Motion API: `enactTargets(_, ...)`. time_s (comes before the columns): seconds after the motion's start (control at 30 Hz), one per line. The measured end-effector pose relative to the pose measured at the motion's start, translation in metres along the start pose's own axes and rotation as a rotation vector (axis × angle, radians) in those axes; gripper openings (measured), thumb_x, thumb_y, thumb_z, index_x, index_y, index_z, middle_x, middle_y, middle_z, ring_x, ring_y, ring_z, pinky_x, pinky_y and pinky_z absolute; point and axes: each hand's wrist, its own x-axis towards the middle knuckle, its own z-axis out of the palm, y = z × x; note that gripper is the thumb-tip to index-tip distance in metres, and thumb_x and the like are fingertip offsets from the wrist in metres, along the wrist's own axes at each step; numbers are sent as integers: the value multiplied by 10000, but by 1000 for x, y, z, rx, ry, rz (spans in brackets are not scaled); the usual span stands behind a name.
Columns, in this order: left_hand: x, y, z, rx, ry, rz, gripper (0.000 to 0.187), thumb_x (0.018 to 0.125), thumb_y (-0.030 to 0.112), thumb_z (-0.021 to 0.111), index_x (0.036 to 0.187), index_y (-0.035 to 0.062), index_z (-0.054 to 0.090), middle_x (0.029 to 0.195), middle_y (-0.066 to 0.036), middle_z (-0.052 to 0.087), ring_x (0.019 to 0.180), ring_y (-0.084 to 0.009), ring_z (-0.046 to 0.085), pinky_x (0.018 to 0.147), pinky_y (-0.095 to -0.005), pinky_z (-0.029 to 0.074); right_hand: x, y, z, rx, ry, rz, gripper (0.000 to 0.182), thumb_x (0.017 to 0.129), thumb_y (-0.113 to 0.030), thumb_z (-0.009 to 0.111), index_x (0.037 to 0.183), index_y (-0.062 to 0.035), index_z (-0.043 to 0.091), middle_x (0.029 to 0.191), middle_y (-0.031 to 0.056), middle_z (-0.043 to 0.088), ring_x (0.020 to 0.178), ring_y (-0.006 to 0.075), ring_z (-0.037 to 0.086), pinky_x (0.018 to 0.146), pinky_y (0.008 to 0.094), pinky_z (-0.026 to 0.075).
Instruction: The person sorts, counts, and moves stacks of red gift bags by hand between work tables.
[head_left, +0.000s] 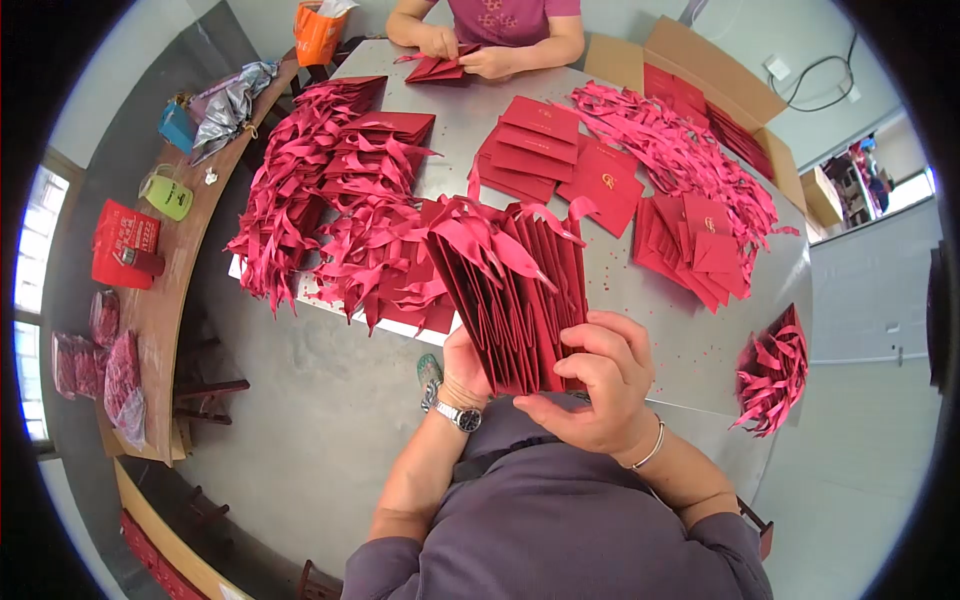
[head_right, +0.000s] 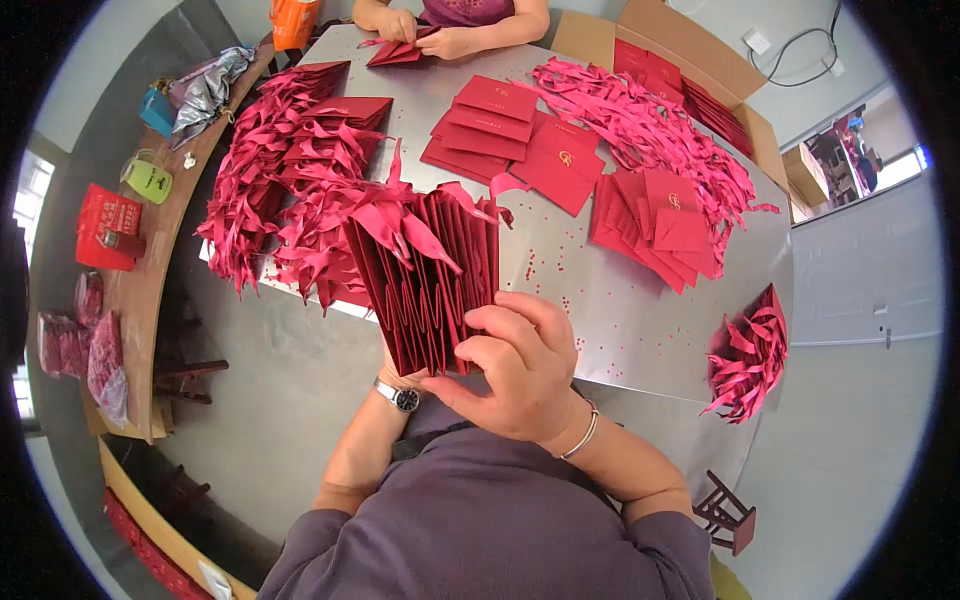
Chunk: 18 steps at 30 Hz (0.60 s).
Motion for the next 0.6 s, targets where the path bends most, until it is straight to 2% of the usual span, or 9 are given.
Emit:
enactTargets(0.03,-1,0,2,8,-21,15,357,887,173,469,1180,-16,546,1135,-164,623,1023,-304,611,935,-456,479,-1,1,0,10,-16,-34,473,613,-416,817,873,-113,563,976,77,582,925,289,560,769,383,452)
enactTargets(0.13,-6,8,5,104,49,278,535,926,452,456,1285,56,467,1233,-135,560,1087,-310,567,950,-468,462,-2,3,-11,146,-6,33,512,678,-402,793,1003,-75,570,1086,140,549,973,312,554,822,396,453)
enactTargets(0.17,-9,24,1,103,50,276,535,926,452,456,1285,56,467,1233,-135,560,1087,-310,567,950,-468,462,-3,10,-17,132,21,55,546,741,-365,757,1110,-23,544,1174,190,503,1008,340,544,877,414,442)
enactTargets(0.23,-22,79,-9,65,-310,327,451,951,393,419,1290,98,457,1133,-64,532,864,-211,475,783,-387,444,0,31,-18,232,137,280,474,788,-273,707,1124,12,532,1157,191,529,1030,342,542,910,418,430)
enactTargets(0.3,-56,100,4,183,-322,501,476,941,374,430,1320,87,431,1076,-40,523,817,-189,457,765,-360,438,-2,61,-9,299,87,412,415,810,-185,648,1142,28,519,1149,194,547,1059,334,540,923,402,431)
enactTargets(0.37,-85,122,0,258,-311,642,505,931,355,442,1350,76,405,1019,-16,514,769,-167,440,748,-332,431,-6,94,13,208,-326,595,381,807,-127,603,1147,25,522,1165,197,557,1100,322,533,929,380,437)
enactTargets(0.47,-127,134,-36,258,-152,713,516,925,371,455,1342,71,410,998,-33,530,786,-179,465,754,-345,453,-10,140,75,105,-463,389,460,801,-136,590,1219,22,481,1228,211,526,1134,335,516,946,390,428)
enactTargets(0.53,-151,125,-62,226,-66,696,530,907,419,472,1323,91,434,988,-40,546,815,-188,490,741,-359,460,-3,163,117,-3,-500,129,592,784,-181,597,1306,23,406,1267,230,498,1168,346,497,970,400,409)
enactTargets(0.6,-176,105,-78,232,25,709,542,889,467,481,1295,108,464,965,-49,555,820,-198,505,725,-370,457,11,184,147,32,-626,178,692,752,-232,625,1338,25,360,1287,236,479,1184,347,484,983,399,399)
